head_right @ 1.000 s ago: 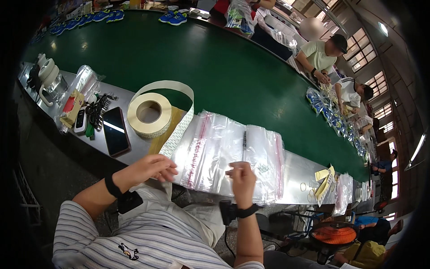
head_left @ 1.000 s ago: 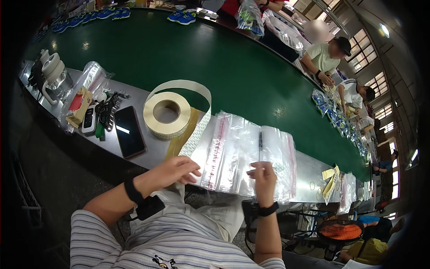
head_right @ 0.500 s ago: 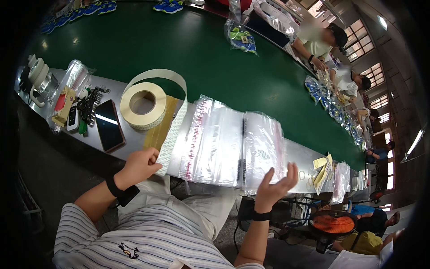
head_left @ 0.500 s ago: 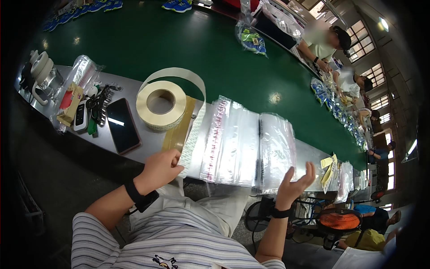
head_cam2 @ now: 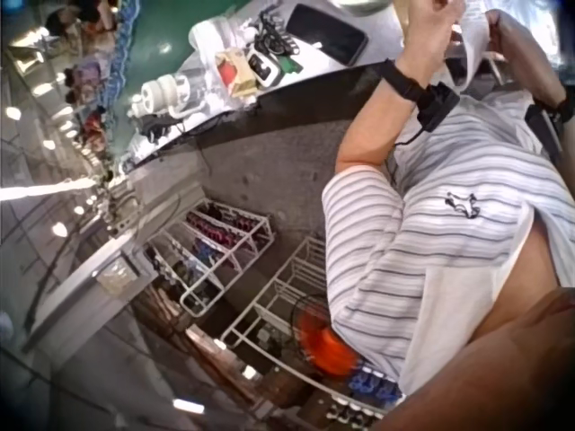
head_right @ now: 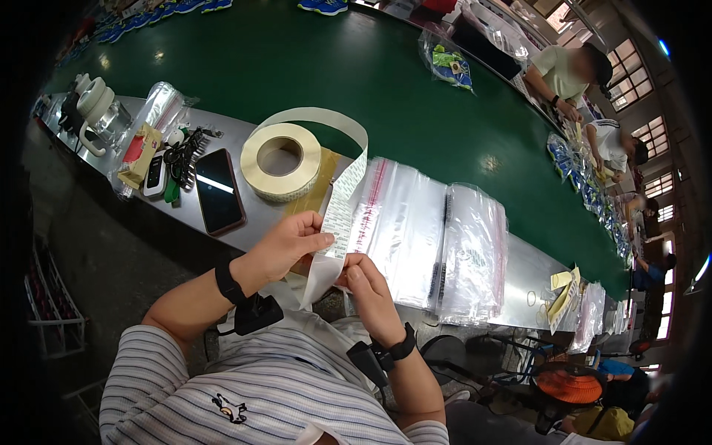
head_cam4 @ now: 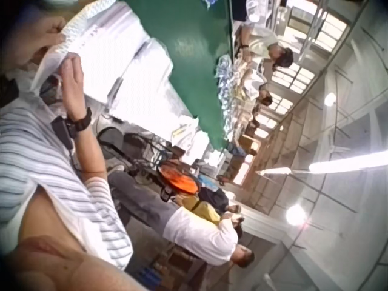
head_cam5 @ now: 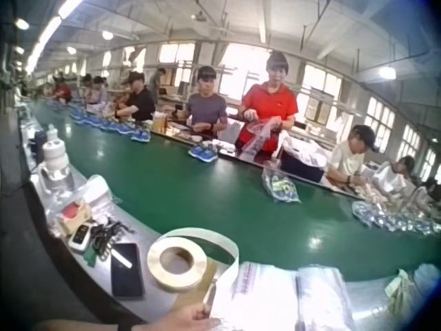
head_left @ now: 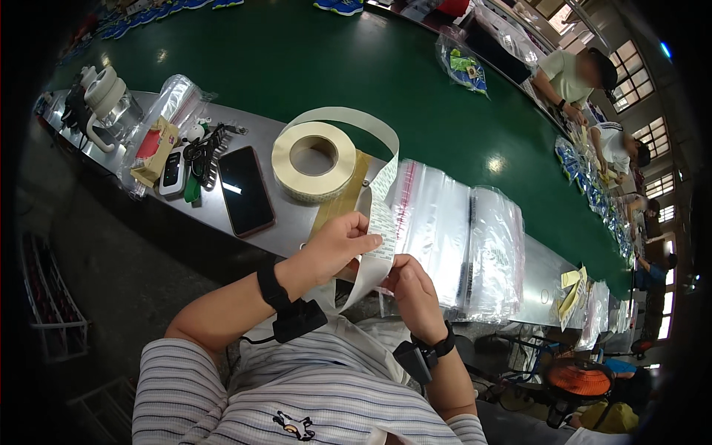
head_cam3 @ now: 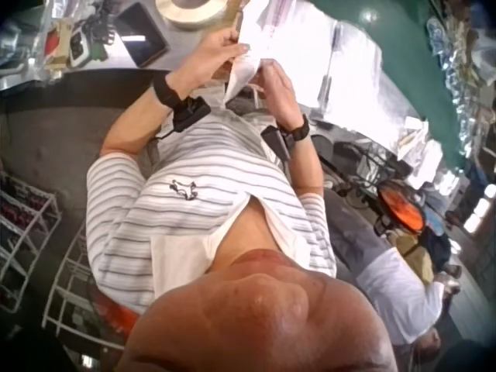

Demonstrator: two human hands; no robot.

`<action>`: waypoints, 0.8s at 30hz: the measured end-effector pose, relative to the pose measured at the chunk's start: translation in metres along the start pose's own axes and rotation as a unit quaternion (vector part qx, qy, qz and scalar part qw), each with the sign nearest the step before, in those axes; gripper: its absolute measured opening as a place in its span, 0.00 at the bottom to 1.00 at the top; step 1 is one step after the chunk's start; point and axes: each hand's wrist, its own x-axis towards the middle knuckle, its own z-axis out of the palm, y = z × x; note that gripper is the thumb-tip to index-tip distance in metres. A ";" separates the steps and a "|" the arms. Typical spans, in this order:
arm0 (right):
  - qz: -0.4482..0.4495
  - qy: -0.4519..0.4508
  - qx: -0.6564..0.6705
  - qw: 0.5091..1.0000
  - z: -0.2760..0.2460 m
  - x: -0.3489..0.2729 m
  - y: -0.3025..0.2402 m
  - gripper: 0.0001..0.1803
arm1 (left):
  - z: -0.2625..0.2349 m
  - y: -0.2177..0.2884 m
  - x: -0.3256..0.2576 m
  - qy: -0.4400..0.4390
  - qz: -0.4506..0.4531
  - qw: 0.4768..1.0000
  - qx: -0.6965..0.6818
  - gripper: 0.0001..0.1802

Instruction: The person sits at a long green table in a factory setting and applies adhesive labels to a stack of clear plastic bags. They peel individual labels from a roll and press them onto the bags one by one. Other workers are visible in the background handling blue shoes.

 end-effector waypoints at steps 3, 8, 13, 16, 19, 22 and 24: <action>-0.025 0.059 -0.110 0.992 0.001 0.003 0.001 0.08 | 0.013 -0.005 -0.006 0.080 0.097 0.980 0.157 0.17; -0.187 0.138 -0.342 0.911 0.004 0.001 0.001 0.04 | 0.022 -0.005 -0.025 0.164 0.435 0.733 0.497 0.17; -0.242 0.141 -0.382 0.881 0.009 0.006 -0.005 0.04 | 0.025 -0.012 -0.033 0.044 0.213 0.928 0.304 0.07; -0.231 0.156 -0.401 0.873 0.006 0.006 -0.003 0.04 | 0.023 -0.011 -0.029 0.037 0.234 0.934 0.269 0.06; -0.187 0.157 -0.408 0.880 -0.003 -0.003 0.001 0.05 | 0.014 0.002 -0.020 0.064 0.153 0.966 0.200 0.06; -0.036 0.109 -0.465 0.878 -0.017 -0.013 0.002 0.08 | 0.007 0.013 -0.008 0.107 0.355 0.862 0.346 0.04; -0.095 0.138 -0.425 0.890 -0.028 -0.010 0.001 0.09 | 0.011 0.010 -0.001 0.061 0.448 0.786 0.420 0.05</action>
